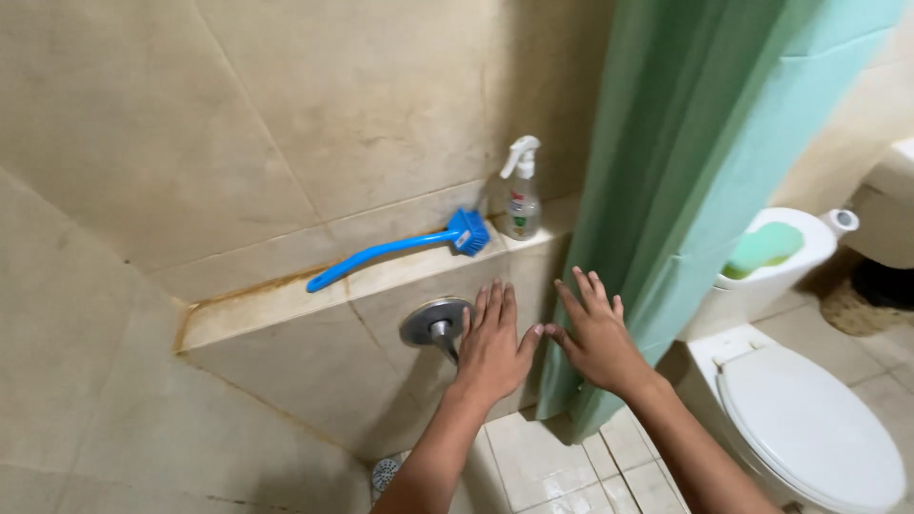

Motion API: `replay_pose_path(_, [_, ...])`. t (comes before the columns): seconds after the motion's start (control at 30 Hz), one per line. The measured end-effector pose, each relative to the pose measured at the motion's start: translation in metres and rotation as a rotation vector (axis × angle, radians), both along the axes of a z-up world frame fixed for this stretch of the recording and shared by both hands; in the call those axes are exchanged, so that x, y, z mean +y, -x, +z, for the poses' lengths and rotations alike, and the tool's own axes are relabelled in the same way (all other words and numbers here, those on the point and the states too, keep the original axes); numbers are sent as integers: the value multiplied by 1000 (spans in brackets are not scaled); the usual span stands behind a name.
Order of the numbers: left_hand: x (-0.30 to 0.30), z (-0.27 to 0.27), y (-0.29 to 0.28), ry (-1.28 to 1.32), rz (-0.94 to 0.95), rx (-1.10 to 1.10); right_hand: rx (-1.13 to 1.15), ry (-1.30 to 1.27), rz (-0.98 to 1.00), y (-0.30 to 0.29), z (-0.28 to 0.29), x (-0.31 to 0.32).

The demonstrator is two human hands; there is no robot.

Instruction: The person sprays a cleaning solution onto the shower wall and then scrubs the tiled surface with a sponge. The person places the spray bottle on a ledge and continues scrubbing the wall with the sponge.

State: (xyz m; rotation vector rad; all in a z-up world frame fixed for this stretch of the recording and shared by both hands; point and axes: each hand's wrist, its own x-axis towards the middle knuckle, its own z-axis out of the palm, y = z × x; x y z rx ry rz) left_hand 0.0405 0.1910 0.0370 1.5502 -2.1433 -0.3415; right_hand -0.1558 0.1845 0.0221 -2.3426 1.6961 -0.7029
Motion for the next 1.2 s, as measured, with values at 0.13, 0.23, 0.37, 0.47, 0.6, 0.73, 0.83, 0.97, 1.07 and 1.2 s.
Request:
replay_pose_path(0.13, [8, 6, 34, -33, -77, 21, -39, 0, -66, 35, 4, 14])
replay_pose_path(0.23, [15, 0, 68, -19, -178, -31, -31, -27, -111, 67, 8, 33])
replay_pose_path(0.37, [20, -5, 132, -26, -250, 0, -32, -79, -208, 124, 16, 57])
replay_pose_path(0.47, [29, -6, 188, -30, -323, 18, -14, -86, -278, 178, 19, 81])
replay_pose_path(0.6, [43, -6, 255, -35, -424, 42, 20, -82, -389, 242, 33, 118])
replay_pose_path(0.73, [58, -12, 320, -21, -506, 17, 14, -54, -481, 301, 26, 146])
replay_pose_path(0.83, [71, -14, 362, 29, -579, 13, 13, -49, -544, 333, 29, 166])
replay_pose_path(0.97, [89, -14, 418, 3, -661, -7, 60, -74, -643, 371, 30, 198])
replay_pose_path(1.07, [99, -10, 453, 12, -727, -5, 61, -95, -720, 399, 30, 218])
replay_pose_path(1.2, [104, -6, 483, -5, -812, 7, 62, -101, -817, 424, 29, 239])
